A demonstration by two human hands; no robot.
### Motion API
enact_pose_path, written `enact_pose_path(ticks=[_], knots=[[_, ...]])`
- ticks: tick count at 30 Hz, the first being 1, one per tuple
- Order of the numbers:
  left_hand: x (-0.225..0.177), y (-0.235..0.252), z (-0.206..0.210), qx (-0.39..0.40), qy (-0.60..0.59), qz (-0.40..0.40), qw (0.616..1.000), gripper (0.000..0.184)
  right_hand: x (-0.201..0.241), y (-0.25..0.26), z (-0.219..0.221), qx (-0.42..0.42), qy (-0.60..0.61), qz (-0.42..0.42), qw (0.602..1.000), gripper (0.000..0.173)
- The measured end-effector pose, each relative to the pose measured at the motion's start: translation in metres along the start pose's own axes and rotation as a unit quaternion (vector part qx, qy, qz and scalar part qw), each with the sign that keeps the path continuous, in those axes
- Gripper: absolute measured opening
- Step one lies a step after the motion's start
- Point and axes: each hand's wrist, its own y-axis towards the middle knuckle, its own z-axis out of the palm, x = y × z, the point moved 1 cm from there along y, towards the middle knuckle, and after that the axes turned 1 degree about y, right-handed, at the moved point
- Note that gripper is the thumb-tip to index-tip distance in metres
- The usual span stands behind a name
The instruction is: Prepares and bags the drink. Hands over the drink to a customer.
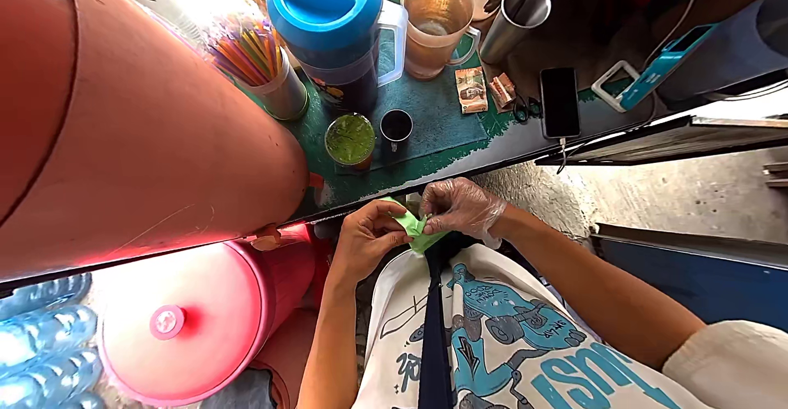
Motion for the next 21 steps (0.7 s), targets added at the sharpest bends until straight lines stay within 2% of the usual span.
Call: enact_pose_path(ticks=[3,5,6,8,10,11,13,16,18,21], knots=[[0.007,-0.009,-0.008,-0.034,-0.027,0.003,0.999,0.039,-0.002,0.019,-0.001,0.049,0.020,-0.006,0.999,0.025],[0.012,-0.018,-0.014,-0.063,-0.023,0.007,0.998,0.036,-0.005,0.037,-0.001,0.059,0.021,-0.001,0.998,0.037],[0.013,-0.022,-0.017,-0.082,-0.014,0.011,0.997,0.034,-0.007,0.050,0.001,0.026,0.013,-0.003,1.000,0.051],[0.012,-0.029,-0.022,-0.112,0.016,0.016,0.993,0.031,-0.020,0.088,0.010,-0.121,-0.021,-0.042,0.992,0.089],[0.007,-0.035,-0.026,-0.125,0.045,0.020,0.991,0.028,-0.037,0.137,0.024,-0.246,-0.009,-0.151,0.957,0.120],[0.004,-0.036,-0.027,-0.128,0.061,0.021,0.990,0.025,-0.040,0.158,0.032,-0.268,0.019,-0.211,0.940,0.126],[-0.003,-0.038,-0.029,-0.127,0.104,0.025,0.986,0.020,-0.038,0.184,0.047,-0.299,0.033,-0.277,0.912,0.119],[-0.017,-0.036,-0.030,-0.115,0.151,0.034,0.981,0.027,-0.046,0.200,0.060,-0.370,-0.044,-0.253,0.893,0.090],[-0.025,-0.033,-0.029,-0.115,0.153,0.041,0.981,0.028,-0.057,0.199,0.060,-0.363,-0.068,-0.214,0.904,0.086],[-0.032,-0.027,-0.029,-0.094,0.131,0.060,0.985,0.019,-0.058,0.158,0.045,-0.294,-0.046,-0.142,0.944,0.095]])
